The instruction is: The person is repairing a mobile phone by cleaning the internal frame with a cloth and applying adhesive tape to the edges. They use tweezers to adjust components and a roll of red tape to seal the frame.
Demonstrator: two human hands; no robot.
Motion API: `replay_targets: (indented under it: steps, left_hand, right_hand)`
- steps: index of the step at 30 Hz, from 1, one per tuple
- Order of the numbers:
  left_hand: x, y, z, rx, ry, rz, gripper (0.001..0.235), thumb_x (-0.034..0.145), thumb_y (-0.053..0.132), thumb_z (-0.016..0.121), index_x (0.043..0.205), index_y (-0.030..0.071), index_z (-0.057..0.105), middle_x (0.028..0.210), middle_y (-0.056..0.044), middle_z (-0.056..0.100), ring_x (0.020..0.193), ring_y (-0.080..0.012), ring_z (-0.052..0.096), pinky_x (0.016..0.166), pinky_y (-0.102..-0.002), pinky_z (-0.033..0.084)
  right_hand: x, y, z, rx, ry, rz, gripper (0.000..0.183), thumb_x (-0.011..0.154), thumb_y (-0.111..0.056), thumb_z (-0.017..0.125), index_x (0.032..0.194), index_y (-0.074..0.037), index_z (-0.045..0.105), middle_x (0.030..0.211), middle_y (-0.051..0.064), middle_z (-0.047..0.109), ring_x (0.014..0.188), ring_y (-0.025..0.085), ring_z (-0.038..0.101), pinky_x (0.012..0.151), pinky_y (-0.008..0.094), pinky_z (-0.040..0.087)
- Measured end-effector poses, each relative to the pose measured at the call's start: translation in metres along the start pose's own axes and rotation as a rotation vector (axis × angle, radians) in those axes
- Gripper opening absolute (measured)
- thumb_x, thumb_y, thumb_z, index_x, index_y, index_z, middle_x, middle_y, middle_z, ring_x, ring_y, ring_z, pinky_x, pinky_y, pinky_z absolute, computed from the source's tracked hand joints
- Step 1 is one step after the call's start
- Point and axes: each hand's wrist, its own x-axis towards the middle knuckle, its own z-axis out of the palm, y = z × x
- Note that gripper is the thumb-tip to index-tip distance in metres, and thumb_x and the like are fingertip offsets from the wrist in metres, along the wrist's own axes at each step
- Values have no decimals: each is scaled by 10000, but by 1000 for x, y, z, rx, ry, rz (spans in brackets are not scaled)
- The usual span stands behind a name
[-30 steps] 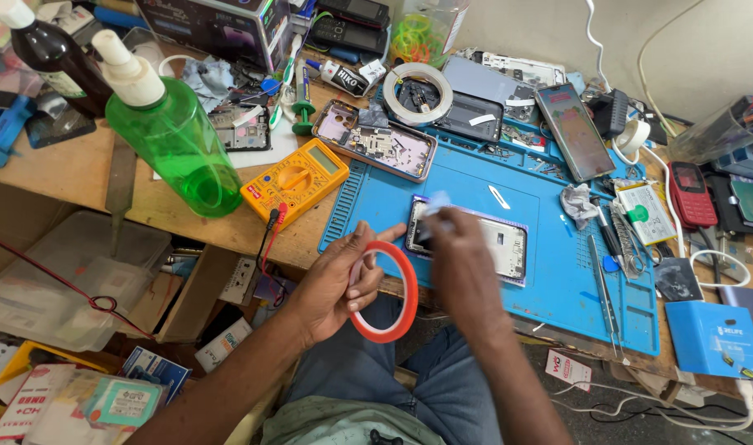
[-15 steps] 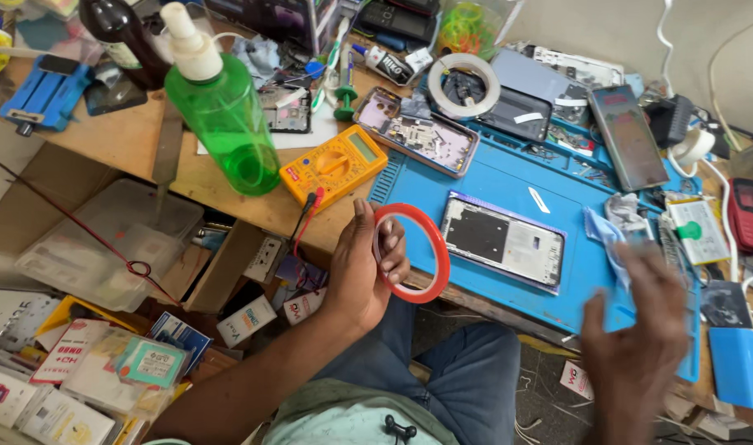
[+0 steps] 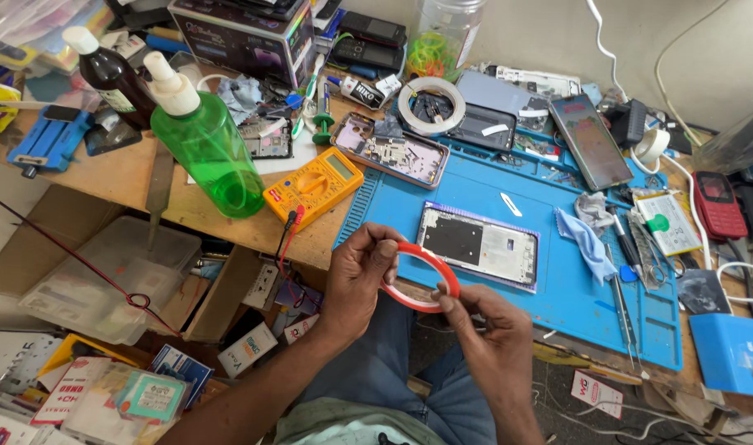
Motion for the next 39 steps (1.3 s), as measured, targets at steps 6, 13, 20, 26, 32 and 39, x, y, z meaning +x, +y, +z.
replay_targets:
  steps: [6, 13, 20, 26, 32, 39]
  left_hand:
    - [-12, 3, 10, 250, -104, 136, 224, 1102, 249, 604, 1068, 29, 607, 911, 23, 595, 849, -34, 515, 772, -199, 458]
    - [-14, 14, 16, 427, -160, 156, 242, 1077, 275, 608, 1050, 37, 646, 821, 4, 577, 751, -49, 500, 678, -226, 434]
    - [-25, 10, 12, 632, -277, 289, 137, 1056, 177, 629, 1027, 43, 637, 917, -59, 650, 811, -137, 640, 727, -276, 516]
    - [-31, -13, 17, 163, -12, 94, 108, 1086, 131, 592, 1097, 24, 606, 984, -54, 598, 879, -133, 555, 833, -276, 467]
    - [-23, -11, 32, -164, -20, -184, 196, 1074, 182, 484, 1102, 27, 601, 988, -83, 622, 938, -140, 601, 852, -300, 514]
    - [-15, -1, 19, 445, -342, 17, 125, 1079, 129, 552, 1054, 28, 621, 958, -32, 613, 890, -105, 578, 815, -252, 487]
  right_hand:
    - [-1, 1, -14, 339, -74, 134, 221, 946, -119, 686, 1062, 43, 782, 901, 114, 778, 811, 144, 719, 725, 271, 581]
    - [-1, 20, -22, 629, -156, 113, 248, 955, -131, 653, 1005, 89, 755, 830, 125, 733, 806, 165, 681, 792, 305, 534]
    - [-2, 21, -16, 610, -183, 229, 250, 925, -171, 669, 966, 55, 768, 817, 76, 730, 759, 122, 652, 726, 270, 513]
    - [-16, 23, -24, 680, -217, 189, 238, 976, -198, 684, 945, 32, 736, 861, 52, 701, 806, 118, 649, 766, 265, 528]
    - [-27, 19, -31, 811, -218, 125, 210, 992, -187, 691, 998, 20, 731, 906, 53, 685, 853, 116, 640, 812, 263, 520]
    - [-21, 23, -34, 657, -165, 298, 168, 884, -129, 695, 957, 8, 758, 830, 59, 707, 761, 135, 675, 710, 288, 536]
